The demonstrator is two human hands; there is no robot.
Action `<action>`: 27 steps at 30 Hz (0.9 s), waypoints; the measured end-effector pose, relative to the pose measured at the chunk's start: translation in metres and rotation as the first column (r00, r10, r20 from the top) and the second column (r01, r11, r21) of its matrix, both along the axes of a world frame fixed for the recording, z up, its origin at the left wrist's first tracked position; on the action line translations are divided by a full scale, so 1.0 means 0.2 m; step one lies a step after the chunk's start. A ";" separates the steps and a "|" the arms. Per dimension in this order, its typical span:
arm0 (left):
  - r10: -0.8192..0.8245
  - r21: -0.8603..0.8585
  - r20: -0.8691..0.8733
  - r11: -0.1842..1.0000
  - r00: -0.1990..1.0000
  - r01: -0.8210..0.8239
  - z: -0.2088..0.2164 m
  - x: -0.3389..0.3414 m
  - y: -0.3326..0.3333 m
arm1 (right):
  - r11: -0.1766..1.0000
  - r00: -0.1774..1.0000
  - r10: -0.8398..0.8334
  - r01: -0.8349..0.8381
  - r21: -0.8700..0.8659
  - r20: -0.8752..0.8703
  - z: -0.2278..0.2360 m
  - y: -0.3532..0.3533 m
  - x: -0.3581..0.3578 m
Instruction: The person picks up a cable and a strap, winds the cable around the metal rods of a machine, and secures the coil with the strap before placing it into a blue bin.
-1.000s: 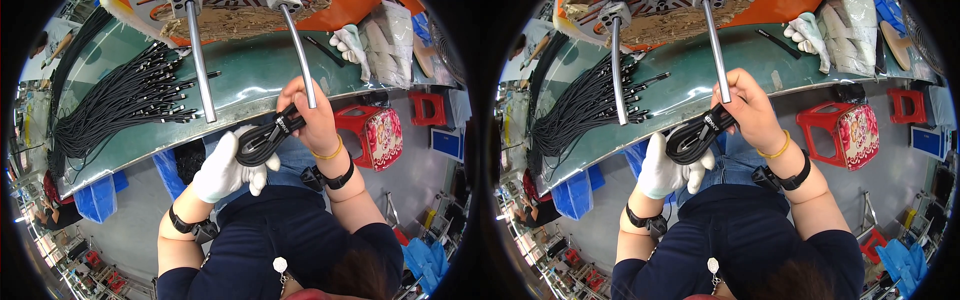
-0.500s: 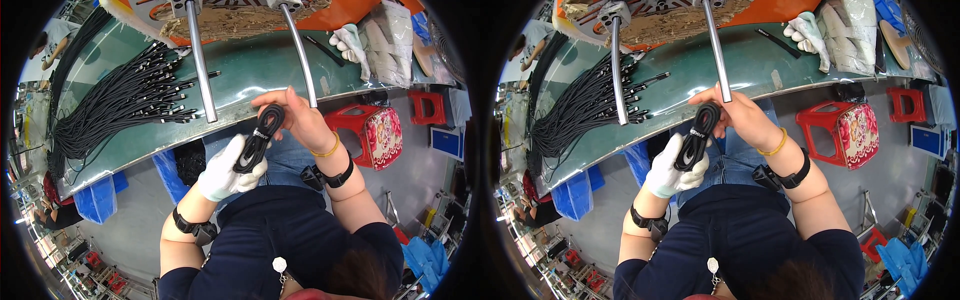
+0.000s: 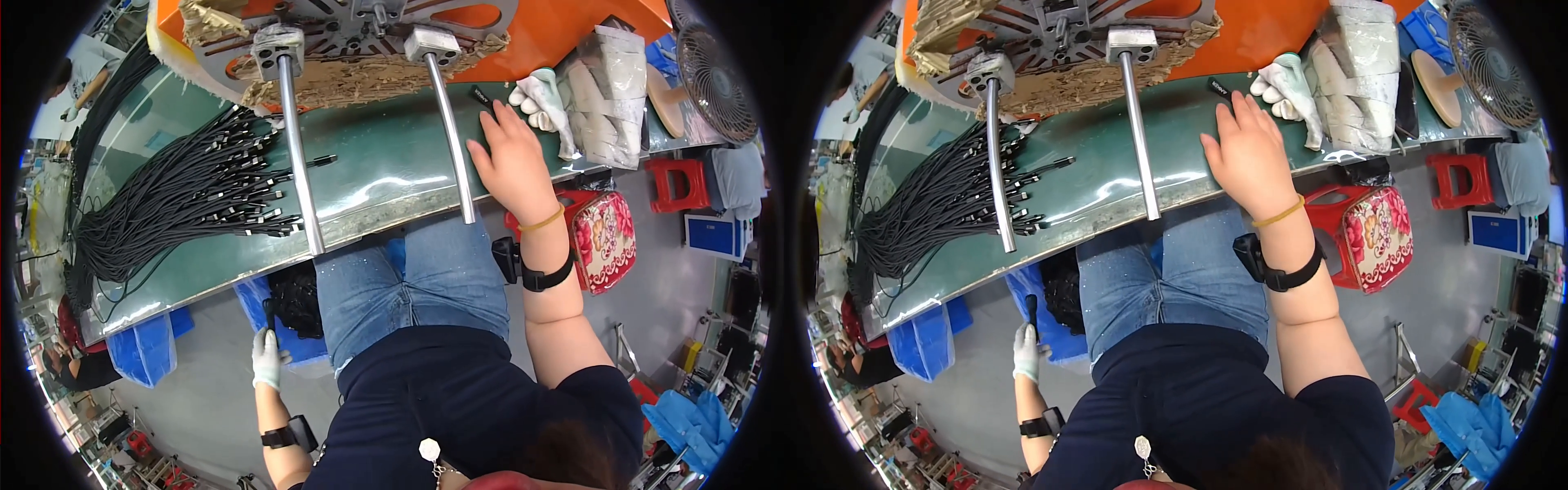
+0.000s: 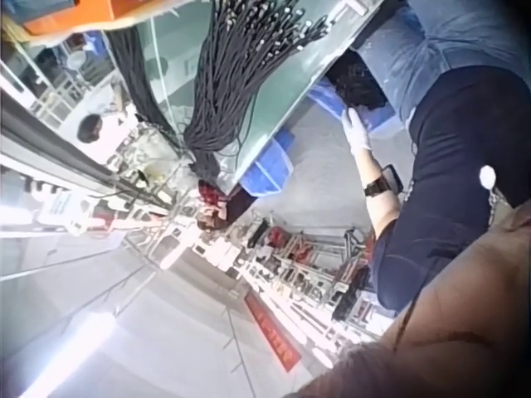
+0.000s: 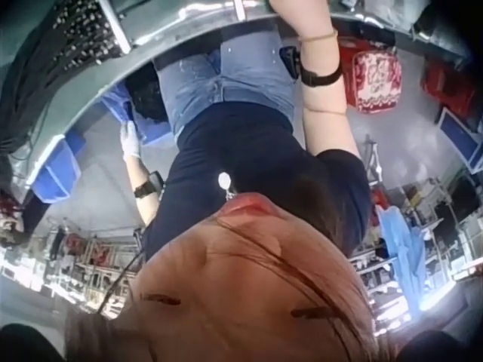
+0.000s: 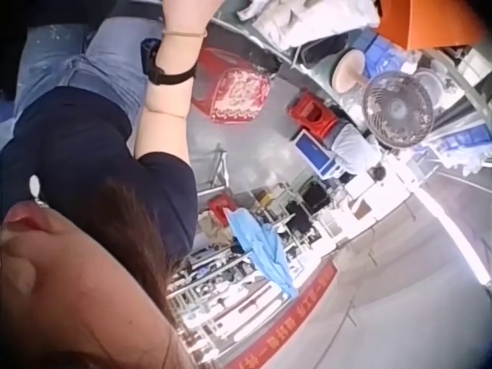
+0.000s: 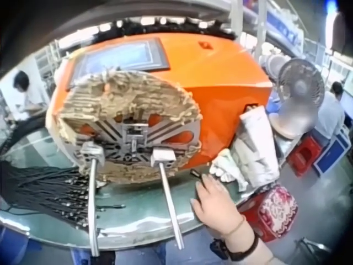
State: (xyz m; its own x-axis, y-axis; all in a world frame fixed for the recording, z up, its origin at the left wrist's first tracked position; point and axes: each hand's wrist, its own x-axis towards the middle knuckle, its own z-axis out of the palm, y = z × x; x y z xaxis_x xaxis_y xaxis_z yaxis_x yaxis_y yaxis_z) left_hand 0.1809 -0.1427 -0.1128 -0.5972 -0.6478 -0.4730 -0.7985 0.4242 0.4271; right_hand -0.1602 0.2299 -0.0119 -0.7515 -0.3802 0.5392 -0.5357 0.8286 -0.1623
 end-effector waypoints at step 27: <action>-0.241 0.266 -0.877 0.477 0.416 0.838 0.60 -0.97 0.75 | 0.951 0.858 0.310 -0.281 -0.130 0.410 0.10 0.03 0.22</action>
State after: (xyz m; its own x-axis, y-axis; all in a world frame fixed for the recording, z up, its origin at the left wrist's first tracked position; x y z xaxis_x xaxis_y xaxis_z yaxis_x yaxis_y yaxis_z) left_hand -0.0129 0.0069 0.0082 -0.9585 0.2345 0.1620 0.1745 0.0334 0.9841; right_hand -0.1158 0.2359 0.0079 -0.7698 -0.5963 0.2278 -0.6226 0.6227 -0.4739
